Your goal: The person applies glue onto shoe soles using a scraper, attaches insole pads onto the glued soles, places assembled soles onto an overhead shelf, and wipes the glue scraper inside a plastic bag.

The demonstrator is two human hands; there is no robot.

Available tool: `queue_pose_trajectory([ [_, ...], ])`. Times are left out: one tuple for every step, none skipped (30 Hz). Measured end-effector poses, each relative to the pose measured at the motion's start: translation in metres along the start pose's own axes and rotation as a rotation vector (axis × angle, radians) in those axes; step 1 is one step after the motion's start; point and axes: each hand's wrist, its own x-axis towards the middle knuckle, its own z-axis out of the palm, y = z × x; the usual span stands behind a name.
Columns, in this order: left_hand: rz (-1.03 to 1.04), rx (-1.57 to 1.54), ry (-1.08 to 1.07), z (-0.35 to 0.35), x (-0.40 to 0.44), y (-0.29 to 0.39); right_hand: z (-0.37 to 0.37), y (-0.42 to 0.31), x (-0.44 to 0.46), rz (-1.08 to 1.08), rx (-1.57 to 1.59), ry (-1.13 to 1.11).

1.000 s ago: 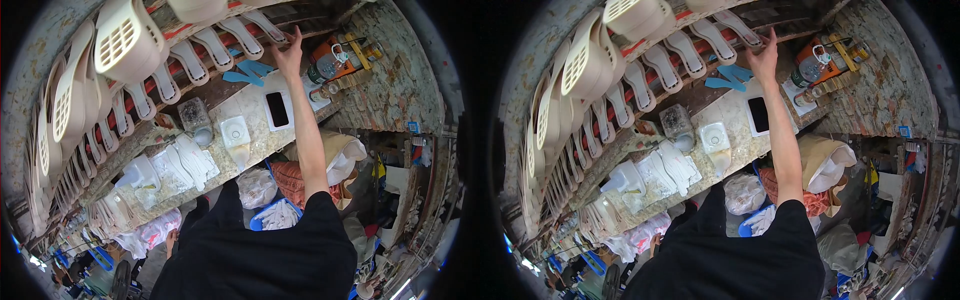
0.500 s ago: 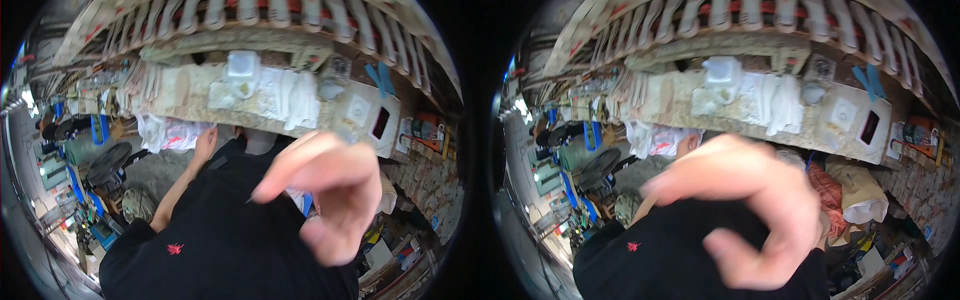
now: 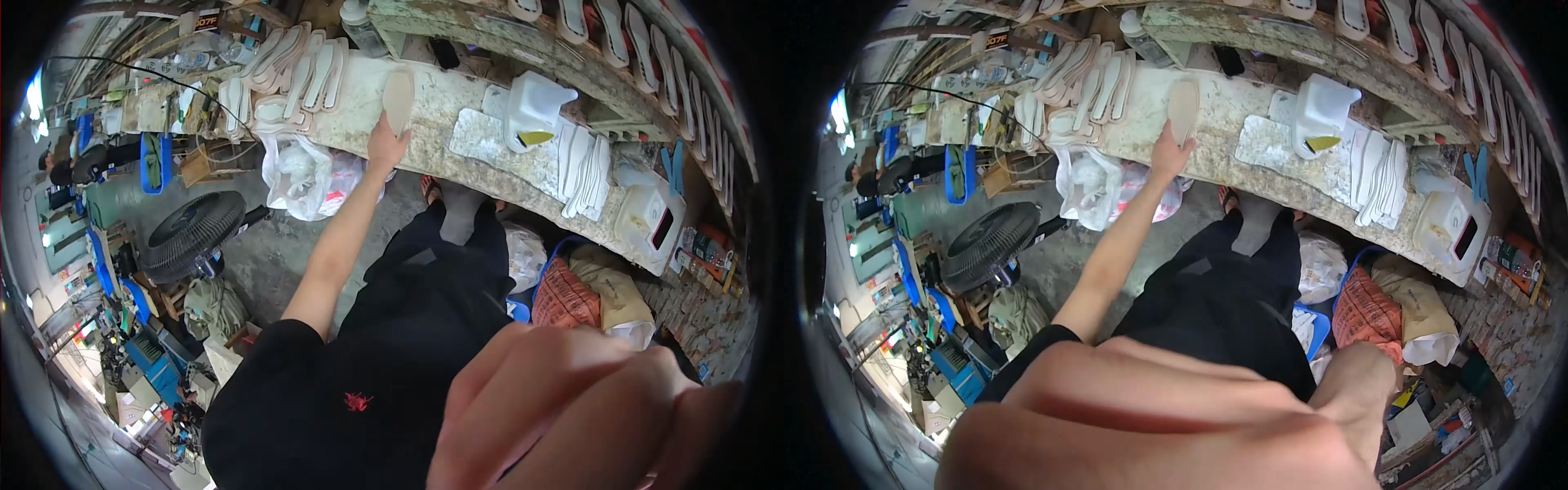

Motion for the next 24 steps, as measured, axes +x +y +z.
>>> queue_pose_trajectory([
  [-0.043, -0.118, -0.017, 0.005, -0.003, 0.001, -0.008, 0.007, 0.005, 0.012, 0.004, 0.000],
  [-0.113, -0.073, 0.023, 0.004, -0.006, 0.006, -0.025, 0.028, 0.034, 0.032, 0.015, 0.010],
  [-0.125, -0.082, 0.014, 0.009, -0.014, 0.005, -0.044, 0.066, 0.075, 0.047, 0.029, 0.014],
  [-0.103, -0.102, 0.064, 0.011, -0.012, 0.003, -0.040, 0.105, 0.109, 0.047, 0.045, 0.004],
  [-0.073, -0.124, 0.117, 0.008, -0.006, 0.004, 0.007, 0.152, 0.139, 0.043, 0.057, -0.009],
  [0.011, -0.229, 0.193, 0.001, -0.010, 0.005, 0.027, 0.162, 0.142, 0.052, 0.062, -0.003],
  [0.076, -0.275, 0.291, -0.001, -0.017, 0.006, -0.006, 0.124, 0.131, 0.065, 0.061, 0.010],
  [0.012, -0.334, 0.284, -0.003, -0.021, 0.008, -0.009, 0.123, 0.124, 0.067, 0.052, 0.002],
  [0.077, -0.343, 0.357, -0.020, -0.028, 0.022, -0.005, 0.121, 0.131, 0.129, 0.173, -0.032],
  [0.087, -0.387, 0.369, -0.026, -0.030, 0.023, 0.001, 0.119, 0.131, 0.052, 0.172, -0.020],
  [0.057, -0.453, 0.348, -0.046, -0.042, 0.038, 0.010, 0.117, 0.129, -0.025, 0.181, 0.000],
  [0.041, -0.506, 0.315, -0.055, -0.054, 0.045, 0.022, 0.115, 0.126, -0.112, 0.043, 0.103],
  [0.034, -0.552, 0.286, -0.066, -0.061, 0.047, 0.021, 0.116, 0.126, -0.113, 0.031, 0.105],
  [-0.001, -0.627, 0.258, -0.077, -0.073, 0.054, 0.020, 0.113, 0.124, -0.084, 0.057, 0.157],
  [-0.033, -0.713, 0.222, -0.083, -0.081, 0.062, 0.015, 0.109, 0.122, -0.056, 0.069, 0.210],
  [-0.044, -0.762, 0.206, -0.078, -0.082, 0.055, 0.010, 0.106, 0.120, -0.031, 0.089, 0.262],
  [-0.064, -0.800, 0.190, -0.075, -0.088, 0.044, 0.008, 0.105, 0.118, -0.003, 0.122, 0.321],
  [-0.171, -0.876, 0.141, -0.081, -0.095, 0.048, 0.005, 0.105, 0.115, 0.024, 0.165, 0.381],
  [-0.301, -1.038, 0.054, -0.086, -0.100, 0.053, 0.001, 0.106, 0.112, 0.050, 0.208, 0.438],
  [-0.431, -1.193, -0.023, -0.091, -0.101, 0.054, -0.005, 0.109, 0.111, 0.075, 0.261, 0.485],
  [-0.465, -1.172, -0.070, -0.096, -0.101, 0.051, -0.011, 0.114, 0.112, 0.102, 0.324, 0.533],
  [-0.270, -1.006, -0.247, -0.083, -0.110, 0.004, -0.014, 0.118, 0.108, 0.136, 0.393, 0.594],
  [-0.584, -1.177, -0.203, -0.119, -0.100, 0.055, -0.020, 0.122, 0.108, 0.160, 0.442, 0.644],
  [-0.499, -1.550, -0.359, -0.098, -0.100, 0.026, -0.073, 0.145, 0.084, -0.008, -0.014, 0.598],
])
